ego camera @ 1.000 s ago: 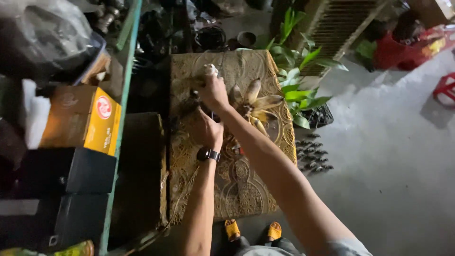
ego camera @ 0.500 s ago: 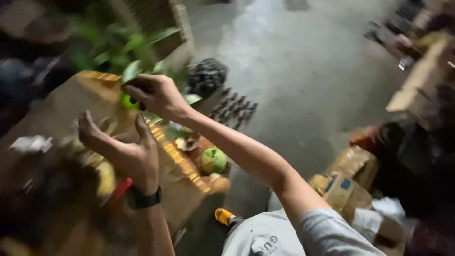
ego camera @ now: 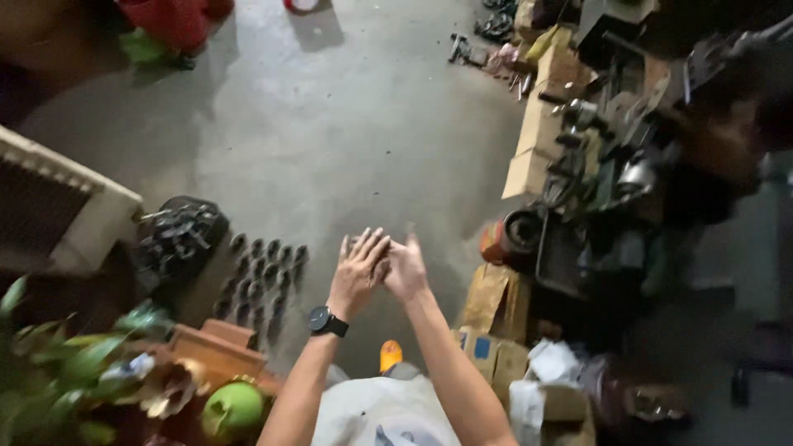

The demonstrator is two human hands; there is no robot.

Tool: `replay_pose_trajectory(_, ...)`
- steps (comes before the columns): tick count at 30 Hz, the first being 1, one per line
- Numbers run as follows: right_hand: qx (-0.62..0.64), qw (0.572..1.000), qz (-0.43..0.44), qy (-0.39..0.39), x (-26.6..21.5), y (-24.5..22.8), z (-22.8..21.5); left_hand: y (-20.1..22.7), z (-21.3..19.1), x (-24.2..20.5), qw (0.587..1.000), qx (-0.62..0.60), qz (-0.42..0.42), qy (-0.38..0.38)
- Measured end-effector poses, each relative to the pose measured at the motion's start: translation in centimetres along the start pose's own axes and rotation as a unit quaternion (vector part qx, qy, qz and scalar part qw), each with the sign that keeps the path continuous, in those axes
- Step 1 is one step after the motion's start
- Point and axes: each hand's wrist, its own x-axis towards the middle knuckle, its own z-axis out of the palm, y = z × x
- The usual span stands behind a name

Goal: The person removes a circular metal part from a lathe, carries it to a bench grinder, and grinds its edges while sparks fly. They then return to the lathe, secure a cylindrical metal piece, and operate the lathe to machine it, producing metal shavings. Finally, they handle a crankshaft-like component and place it into a blue bag with other parts.

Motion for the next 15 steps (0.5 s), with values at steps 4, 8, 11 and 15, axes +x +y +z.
replay_pose_trajectory(4,0.133,0.979,-0.099,0.115,6.0,-11.1,-7.9,-3.5,6.5,5.7,0.957,-0.096,-0.126,-0.244)
replay_pose_trajectory(8,0.16,0.957,-0.212,0.119,14.3,-19.5,-13.6,-12.7,12.5,8.9,0.914,-0.138,-0.276,-0.264)
replay_pose_trajectory(11,0.119,0.969,-0.178,0.123,23.4,-25.6,-15.2,-22.6,19.3,12.1,0.945,-0.105,-0.239,-0.195)
replay_pose_trajectory(15,0.054,0.966,-0.135,0.213,36.2,-32.6,-16.5,-29.6,24.4,25.2,0.928,-0.141,-0.323,-0.124)
